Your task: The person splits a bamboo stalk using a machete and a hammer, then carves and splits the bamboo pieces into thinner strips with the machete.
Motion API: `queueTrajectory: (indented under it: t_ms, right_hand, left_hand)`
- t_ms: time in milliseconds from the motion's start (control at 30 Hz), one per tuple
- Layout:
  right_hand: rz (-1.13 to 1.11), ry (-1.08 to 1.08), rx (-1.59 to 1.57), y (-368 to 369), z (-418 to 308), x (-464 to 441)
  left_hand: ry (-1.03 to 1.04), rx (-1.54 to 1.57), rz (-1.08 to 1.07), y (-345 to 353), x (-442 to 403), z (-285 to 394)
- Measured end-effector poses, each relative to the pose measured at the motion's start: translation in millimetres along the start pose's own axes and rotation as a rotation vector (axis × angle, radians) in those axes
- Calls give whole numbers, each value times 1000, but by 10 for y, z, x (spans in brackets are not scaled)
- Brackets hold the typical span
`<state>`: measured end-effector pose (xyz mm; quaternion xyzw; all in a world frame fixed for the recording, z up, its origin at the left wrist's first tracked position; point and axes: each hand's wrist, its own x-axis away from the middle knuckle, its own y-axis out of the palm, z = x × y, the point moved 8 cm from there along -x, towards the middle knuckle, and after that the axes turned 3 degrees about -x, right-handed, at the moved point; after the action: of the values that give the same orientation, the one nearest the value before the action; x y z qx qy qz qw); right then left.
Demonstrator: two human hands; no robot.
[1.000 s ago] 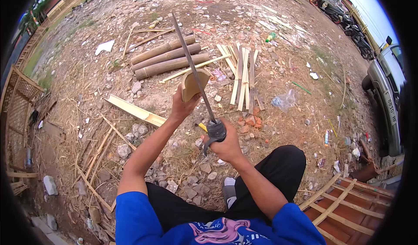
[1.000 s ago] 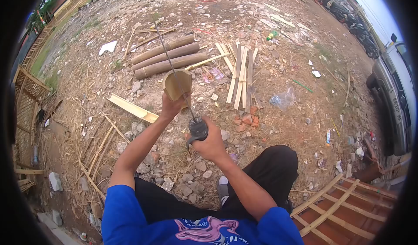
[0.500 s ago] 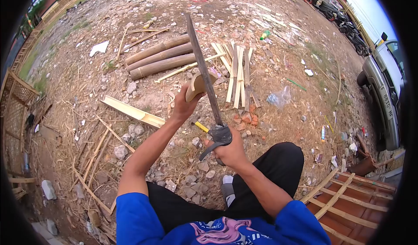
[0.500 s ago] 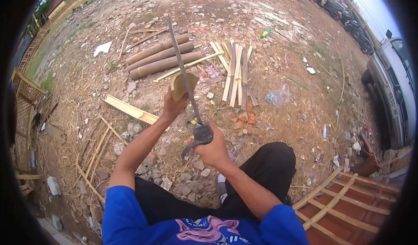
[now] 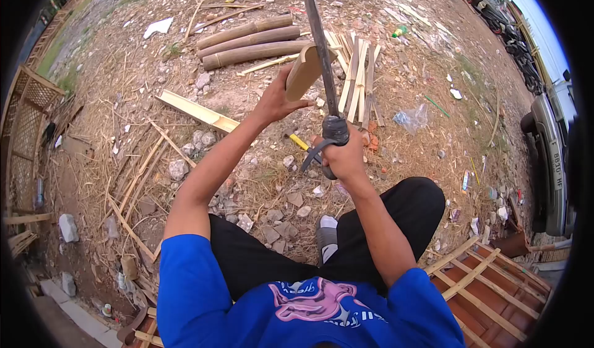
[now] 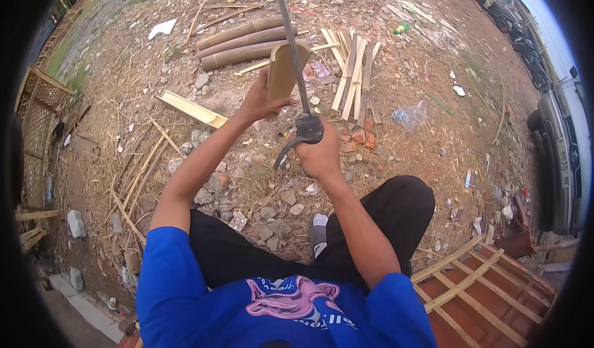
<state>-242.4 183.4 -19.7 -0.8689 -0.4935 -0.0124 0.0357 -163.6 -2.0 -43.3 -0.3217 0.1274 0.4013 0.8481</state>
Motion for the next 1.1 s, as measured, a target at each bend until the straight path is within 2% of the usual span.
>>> queueTrajectory:
  t_ms: [100, 133, 200, 233, 267, 333, 400, 500, 567, 633, 700, 733, 833, 900, 967, 1000, 1100]
  right_hand:
    - [-36, 18, -46, 28, -82, -108]
    - [-69, 22, -42, 30, -110, -139]
    - [-93, 45, -4, 16, -130, -111]
    - [-102, 42, 16, 22, -127, -120]
    - [-98, 30, 5, 50, -134, -119]
    - [-75, 23, -17, 51, -99, -69]
    - [-60, 17, -47, 36, -51, -84]
    - [9, 27, -78, 44, -115, -116]
    - [24, 34, -66, 32, -155, -125]
    - [3, 42, -71, 32, -100, -147]
    - [-52, 48, -52, 18, -20, -185]
    - [19, 71, -92, 11, -19, -144]
    - [-6, 55, -24, 36, -79, -150]
    - [20, 57, -7, 53, -90, -144]
    - [14, 54, -14, 18, -53, -151]
    - [15, 48, -15, 9, -47, -153]
    - [28, 45, -22, -10, -56, -159]
  left_hand:
    - [-14, -78, -40, -207, 248, -267]
    - [-100, -177, 31, -373, 374, -497]
    - [-258, -411, 17, -737, 725, -1034]
    - [-382, -536, 63, -942, 1009, -1397]
    - [-641, -653, -57, -1107, 1365, -1835]
    - [-1000, -659, -198, -1371, 2051, -2504]
    - [-1114, -689, -202, -1544, 2371, -2800]
    - [-1372, -229, 102, -1284, 2378, -2747]
    - [-1476, -12, 146, -810, 2434, -3009]
    - [-1517, 24, 100, -487, 2312, -2814]
    - [-1507, 238, 283, -213, 2260, -2792]
    - [-1509, 181, 343, -136, 2331, -3125]
    - [-1271, -143, 412, -278, 2293, -3597]
    - [-1238, -2, 452, -345, 2354, -3754]
    - [-1159, 176, 560, -357, 2369, -3715]
    - [-1234, 165, 569, -410, 2399, -3582]
    - [-1231, 457, 672, -537, 2208, -2888]
